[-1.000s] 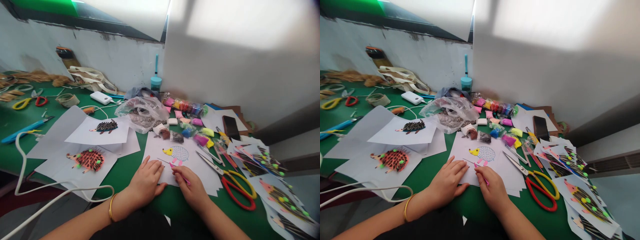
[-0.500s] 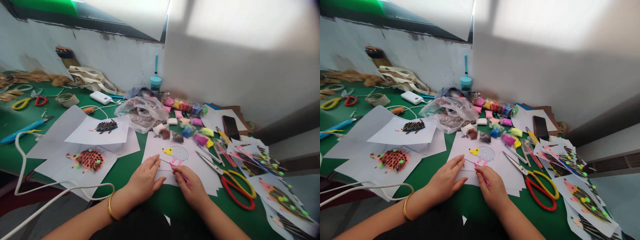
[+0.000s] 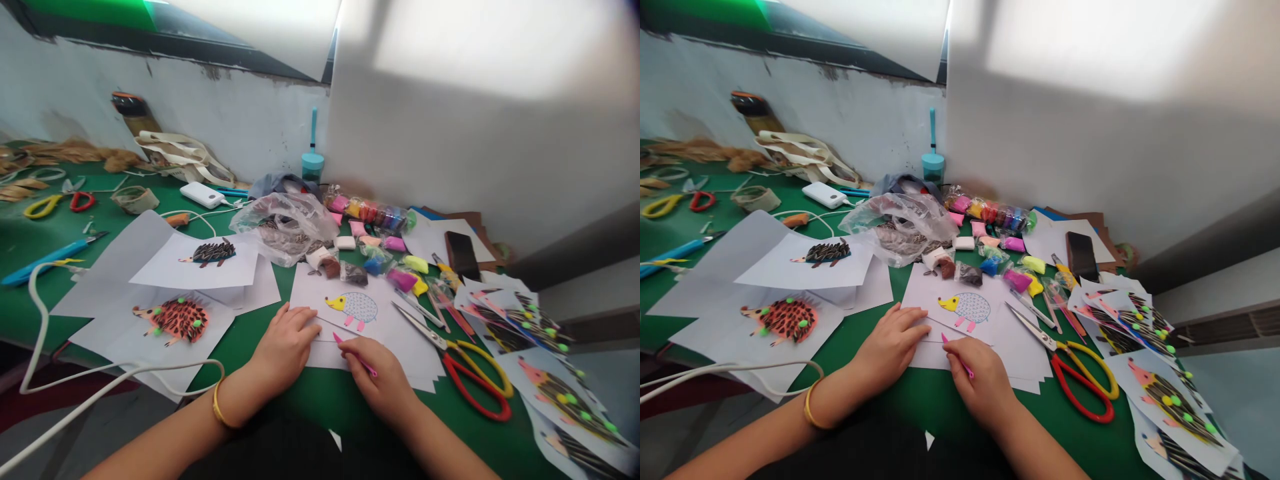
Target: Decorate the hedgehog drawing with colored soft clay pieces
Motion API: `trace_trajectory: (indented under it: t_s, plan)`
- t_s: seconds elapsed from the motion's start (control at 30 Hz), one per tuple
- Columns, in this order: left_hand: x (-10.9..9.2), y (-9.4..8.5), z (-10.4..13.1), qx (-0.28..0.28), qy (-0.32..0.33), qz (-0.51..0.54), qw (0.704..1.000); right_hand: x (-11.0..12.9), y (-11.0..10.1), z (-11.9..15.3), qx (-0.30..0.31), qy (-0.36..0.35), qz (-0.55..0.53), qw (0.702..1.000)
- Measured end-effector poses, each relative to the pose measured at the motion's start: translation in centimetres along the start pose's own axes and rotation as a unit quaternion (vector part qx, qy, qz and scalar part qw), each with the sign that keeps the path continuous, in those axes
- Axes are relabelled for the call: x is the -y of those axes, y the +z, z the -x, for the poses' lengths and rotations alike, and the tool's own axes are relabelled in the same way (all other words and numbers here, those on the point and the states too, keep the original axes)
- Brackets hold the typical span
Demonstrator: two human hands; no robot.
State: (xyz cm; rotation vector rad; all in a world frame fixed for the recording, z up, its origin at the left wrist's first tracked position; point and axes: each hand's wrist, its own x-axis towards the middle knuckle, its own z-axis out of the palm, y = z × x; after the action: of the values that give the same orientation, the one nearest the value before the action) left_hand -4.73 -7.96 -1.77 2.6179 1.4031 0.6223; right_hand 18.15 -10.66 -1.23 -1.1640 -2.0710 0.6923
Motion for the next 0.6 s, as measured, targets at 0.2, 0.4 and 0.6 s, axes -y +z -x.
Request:
trace_trajectory:
  t_s: [0.2,0.4,0.6]
  plan:
    - [0.0,0.0,0.0,0.001,-0.016,0.017,1.000,1.3,1.3,-0.6,0.029,-0.031,-0.003,0.999]
    - [0.0,0.1,0.0,-0.003,-0.016,0.031,0.999,1.5,1.7,-1.1,0.015,-0.009,0.002,1.000]
    - [0.0,0.1,0.1,-0.010,-0.018,0.039,0.999,1.4,1.6,-0.9,0.012,0.004,0.005,1.000]
